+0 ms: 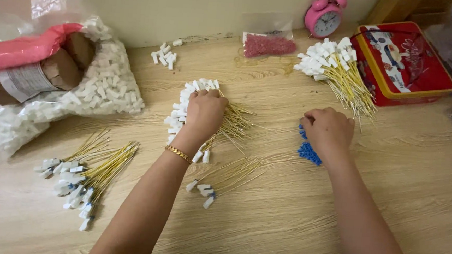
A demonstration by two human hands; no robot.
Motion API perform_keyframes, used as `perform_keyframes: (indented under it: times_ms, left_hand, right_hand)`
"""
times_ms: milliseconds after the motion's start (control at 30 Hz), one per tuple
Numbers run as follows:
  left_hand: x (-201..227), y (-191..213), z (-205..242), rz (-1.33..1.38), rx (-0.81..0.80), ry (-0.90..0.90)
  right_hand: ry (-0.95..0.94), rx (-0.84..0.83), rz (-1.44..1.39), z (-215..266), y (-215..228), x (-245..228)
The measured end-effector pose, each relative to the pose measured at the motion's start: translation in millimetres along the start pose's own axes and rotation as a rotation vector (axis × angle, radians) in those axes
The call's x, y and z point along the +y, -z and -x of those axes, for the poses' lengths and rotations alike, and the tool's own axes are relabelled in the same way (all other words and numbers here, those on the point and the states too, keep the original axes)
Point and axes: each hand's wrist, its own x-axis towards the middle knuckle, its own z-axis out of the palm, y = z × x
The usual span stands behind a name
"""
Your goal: Manual assembly of wire connectors by attaching small plastic components.
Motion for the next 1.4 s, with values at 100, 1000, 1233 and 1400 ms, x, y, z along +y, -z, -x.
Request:
perform_keyframes:
  times_ms: [100, 1000, 1233, 1400]
  left_hand:
    - [-2, 6, 1, -0.008, -0.033, 0.012]
    - [28, 74, 118, 1.902, 0.030, 0.691]
    - [50, 85, 146, 1.966, 0.086, 0.551]
    - [53, 100, 153, 1.821, 0.054, 0.442]
  right_hand:
    - [0.057, 0.111, 0.033, -1, -19, 5]
    - [0.397, -0.073, -1.448, 99, 39, -132]
    - [0.294, -0.088, -1.387, 103, 34, -136]
    - [0.317, -0.043, -1.319, 106, 34, -134]
